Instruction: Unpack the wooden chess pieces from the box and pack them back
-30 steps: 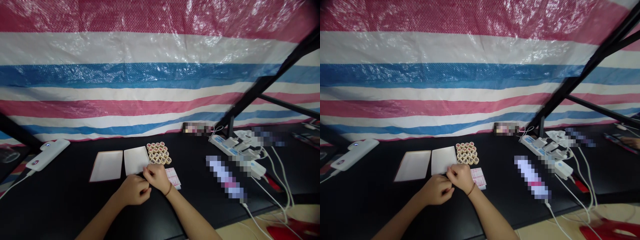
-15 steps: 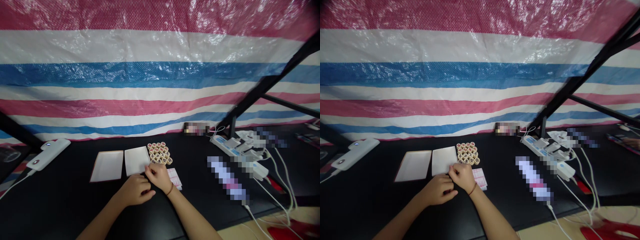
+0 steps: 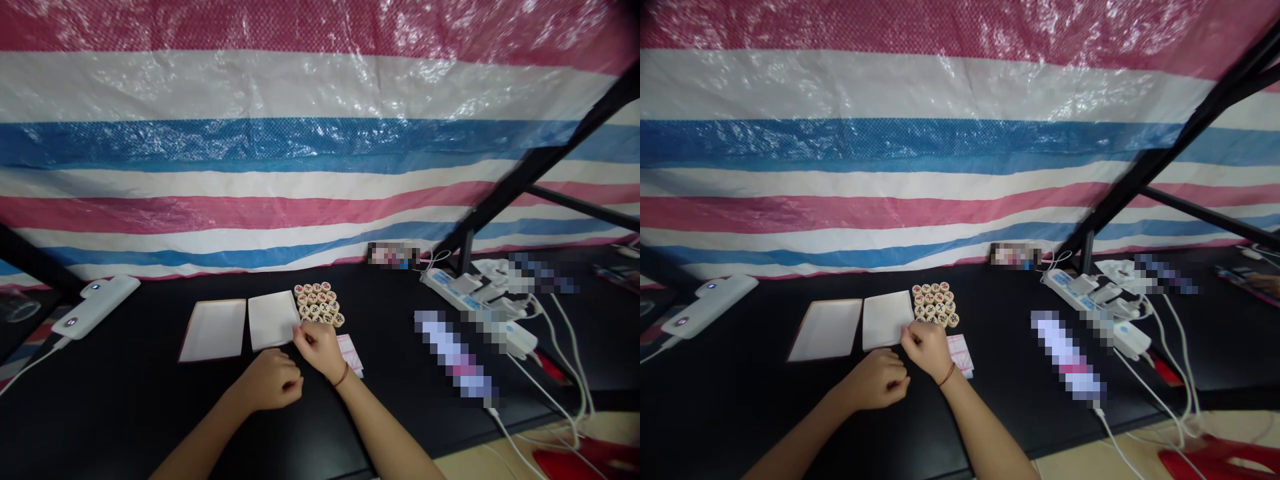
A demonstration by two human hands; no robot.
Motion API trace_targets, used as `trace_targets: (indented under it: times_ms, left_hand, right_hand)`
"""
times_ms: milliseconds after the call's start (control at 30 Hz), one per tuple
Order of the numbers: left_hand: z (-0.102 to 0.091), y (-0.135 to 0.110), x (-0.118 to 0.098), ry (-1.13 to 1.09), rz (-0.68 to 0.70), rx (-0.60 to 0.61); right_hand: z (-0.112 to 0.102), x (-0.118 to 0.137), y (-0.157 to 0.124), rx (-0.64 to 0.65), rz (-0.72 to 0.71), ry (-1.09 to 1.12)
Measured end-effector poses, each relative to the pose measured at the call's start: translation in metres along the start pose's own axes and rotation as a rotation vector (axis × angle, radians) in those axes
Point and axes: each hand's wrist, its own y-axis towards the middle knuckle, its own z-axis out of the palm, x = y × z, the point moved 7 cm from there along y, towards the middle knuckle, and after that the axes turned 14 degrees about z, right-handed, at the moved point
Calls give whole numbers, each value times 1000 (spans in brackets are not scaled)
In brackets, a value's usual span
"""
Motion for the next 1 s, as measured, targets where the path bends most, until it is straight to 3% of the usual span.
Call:
trace_targets:
  times_ms: [133,267,400,533,767,900,1000]
  left_hand:
    - [-4,1,-4,62,47,-63]
    - [-25,2,-9,224,75,-228]
    - [-44,-1,6,267,-98,-304]
    - [-39,-5,23,253,-177,-228]
    - [-22,-10,22,95,-163,-60]
    - [-32,-11,21,88,-157,-106]
    - [-51,-20,37,243,-266,-210]
  right_hand:
    - [-3,1,3,-15,-3,-14]
    - [-22,3,-2,4,-60,-94]
    - [-52,-10,-25,110,-88,-244]
    - [-73,-36,-51,135,-55,-376]
    - [-62,-58,-60,142,16,-513]
    - [-58,-56,-55,165,49,-528]
    - [-58,-54,-52,194,87,-481]
